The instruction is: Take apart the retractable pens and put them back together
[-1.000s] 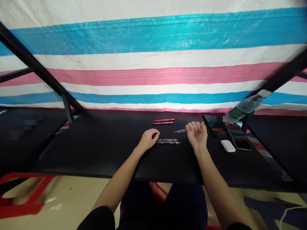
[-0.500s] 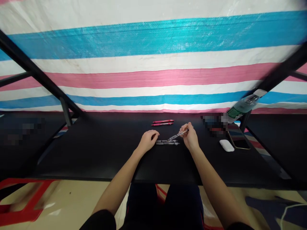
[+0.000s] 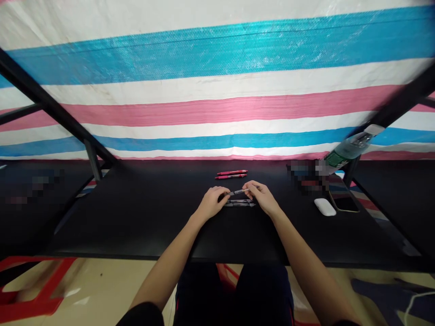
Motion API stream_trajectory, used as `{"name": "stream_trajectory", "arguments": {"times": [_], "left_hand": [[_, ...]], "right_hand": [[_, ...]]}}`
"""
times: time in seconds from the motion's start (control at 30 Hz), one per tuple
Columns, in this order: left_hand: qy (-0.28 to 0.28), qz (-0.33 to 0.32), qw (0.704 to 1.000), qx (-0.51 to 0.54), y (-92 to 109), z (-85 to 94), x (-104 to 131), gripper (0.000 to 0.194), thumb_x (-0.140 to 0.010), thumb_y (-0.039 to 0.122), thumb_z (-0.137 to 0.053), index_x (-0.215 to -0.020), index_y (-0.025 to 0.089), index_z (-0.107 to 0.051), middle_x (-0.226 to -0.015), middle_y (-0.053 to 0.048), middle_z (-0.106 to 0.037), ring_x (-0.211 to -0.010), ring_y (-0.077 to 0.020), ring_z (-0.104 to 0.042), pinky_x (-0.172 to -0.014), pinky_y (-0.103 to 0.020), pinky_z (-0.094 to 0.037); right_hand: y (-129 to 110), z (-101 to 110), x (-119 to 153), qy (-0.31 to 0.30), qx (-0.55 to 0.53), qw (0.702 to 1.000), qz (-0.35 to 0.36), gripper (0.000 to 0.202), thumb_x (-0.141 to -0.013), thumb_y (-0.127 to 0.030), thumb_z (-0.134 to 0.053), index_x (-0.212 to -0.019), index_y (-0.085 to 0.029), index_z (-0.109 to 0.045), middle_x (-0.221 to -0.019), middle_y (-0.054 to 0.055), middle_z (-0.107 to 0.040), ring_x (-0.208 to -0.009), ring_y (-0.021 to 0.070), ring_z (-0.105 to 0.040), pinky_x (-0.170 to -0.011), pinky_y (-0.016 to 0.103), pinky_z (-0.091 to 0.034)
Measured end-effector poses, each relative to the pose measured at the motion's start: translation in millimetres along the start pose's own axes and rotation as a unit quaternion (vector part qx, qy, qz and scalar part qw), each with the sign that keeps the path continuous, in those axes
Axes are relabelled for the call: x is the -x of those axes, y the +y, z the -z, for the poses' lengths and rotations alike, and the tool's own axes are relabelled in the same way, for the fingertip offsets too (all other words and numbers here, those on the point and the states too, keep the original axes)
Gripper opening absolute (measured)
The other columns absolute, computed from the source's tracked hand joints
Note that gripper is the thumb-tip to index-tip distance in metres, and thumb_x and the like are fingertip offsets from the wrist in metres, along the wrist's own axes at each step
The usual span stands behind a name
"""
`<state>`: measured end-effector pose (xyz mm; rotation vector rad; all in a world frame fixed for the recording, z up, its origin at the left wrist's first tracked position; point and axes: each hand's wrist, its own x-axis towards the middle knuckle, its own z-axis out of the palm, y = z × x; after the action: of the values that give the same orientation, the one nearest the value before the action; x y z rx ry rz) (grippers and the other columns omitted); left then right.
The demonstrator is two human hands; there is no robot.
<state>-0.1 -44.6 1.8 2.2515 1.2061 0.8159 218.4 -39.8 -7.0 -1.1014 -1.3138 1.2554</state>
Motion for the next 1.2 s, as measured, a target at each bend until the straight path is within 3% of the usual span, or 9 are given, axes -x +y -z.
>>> {"name": "stream_trajectory", "arguments": {"times": [0.13,0.27,0.37,0.63,0.8,0.93,1.03,1.2], "left_hand": [[0.005,0.020,0.999,-0.043,-2.7,-0.7,-0.6,0.012,-0.089,0.025,-0.055,-0.092,0.020,-0.065,-0.086,-0.004,-0.068,-0.081,-0.0193,-0.059,-0.077,-0.033,-0.042],[0.012,0.027,0.997,-0.075,-4.5,-1.1,-0.1,0.009,-0.087,0.022,-0.055,-0.087,0.020,-0.065,-0.088,-0.004,-0.068,-0.083,-0.0205,-0.057,-0.076,-0.034,-0.041],[0.015,0.027,0.997,-0.069,-5.9,-1.3,0.3,0.008,-0.085,0.020,-0.057,-0.086,0.020,-0.064,-0.087,-0.005,-0.066,-0.083,-0.0206,-0.055,-0.077,-0.034,-0.042],[0.018,0.026,0.997,-0.068,-6.7,-2.0,0.4,0.013,-0.087,0.019,-0.052,-0.083,0.020,-0.065,-0.083,-0.005,-0.064,-0.083,-0.0200,-0.055,-0.078,-0.034,-0.043],[0.044,0.039,0.996,-0.064,-6.1,-2.1,0.5,0.014,-0.089,0.020,-0.051,-0.086,0.020,-0.065,-0.089,-0.005,-0.066,-0.088,-0.0211,-0.057,-0.083,-0.036,-0.044],[0.096,0.063,0.992,-0.058,-10.4,-3.4,0.4,0.014,-0.089,0.023,-0.053,-0.093,0.019,-0.066,-0.103,-0.009,-0.066,-0.103,-0.0243,-0.057,-0.094,-0.041,-0.044],[0.124,0.093,0.987,-0.046,-16.0,-6.0,-0.5,0.022,-0.089,0.027,-0.054,-0.104,0.017,-0.065,-0.122,-0.014,-0.061,-0.120,-0.0279,-0.051,-0.104,-0.045,-0.040],[0.110,0.105,0.987,-0.042,-23.0,-11.2,-3.4,0.033,-0.092,0.034,-0.051,-0.118,0.016,-0.062,-0.132,-0.016,-0.056,-0.130,-0.0301,-0.046,-0.110,-0.050,-0.037]], "right_hand": [[2.3,1.9,0.2,0.008,0.148,0.988,0.043,0.023,-0.083,-0.043,-0.060,-0.077,-0.022,-0.067,-0.072,0.002,-0.065,-0.067,0.0178,-0.058,-0.063,0.031,-0.044],[6.8,1.8,0.3,-0.004,0.297,0.950,0.096,0.017,-0.084,-0.032,-0.054,-0.074,-0.023,-0.065,-0.073,0.003,-0.067,-0.068,0.0198,-0.057,-0.066,0.033,-0.043],[9.7,1.5,0.2,-0.019,0.351,0.927,0.129,0.016,-0.085,-0.026,-0.052,-0.075,-0.024,-0.065,-0.076,0.004,-0.068,-0.071,0.0207,-0.056,-0.068,0.035,-0.043],[7.4,3.3,1.6,-0.026,0.334,0.930,0.150,0.018,-0.086,-0.028,-0.051,-0.082,-0.024,-0.068,-0.081,0.005,-0.063,-0.071,0.0189,-0.057,-0.069,0.034,-0.047],[10.9,4.4,0.9,0.017,0.327,0.933,0.147,0.020,-0.087,-0.028,-0.050,-0.091,-0.025,-0.070,-0.083,0.006,-0.061,-0.072,0.0203,-0.056,-0.072,0.036,-0.047],[17.8,7.3,-2.0,0.068,0.335,0.928,0.149,0.019,-0.085,-0.029,-0.053,-0.095,-0.025,-0.069,-0.089,0.008,-0.062,-0.087,0.0261,-0.057,-0.083,0.043,-0.047],[23.6,10.0,-4.4,0.100,0.340,0.922,0.156,0.024,-0.085,-0.032,-0.055,-0.104,-0.024,-0.067,-0.107,0.012,-0.064,-0.106,0.0306,-0.055,-0.095,0.050,-0.043],[32.5,12.4,-10.8,0.095,0.343,0.923,0.147,0.040,-0.086,-0.039,-0.054,-0.121,-0.020,-0.060,-0.127,0.016,-0.058,-0.123,0.0313,-0.049,-0.106,0.051,-0.037]]}}
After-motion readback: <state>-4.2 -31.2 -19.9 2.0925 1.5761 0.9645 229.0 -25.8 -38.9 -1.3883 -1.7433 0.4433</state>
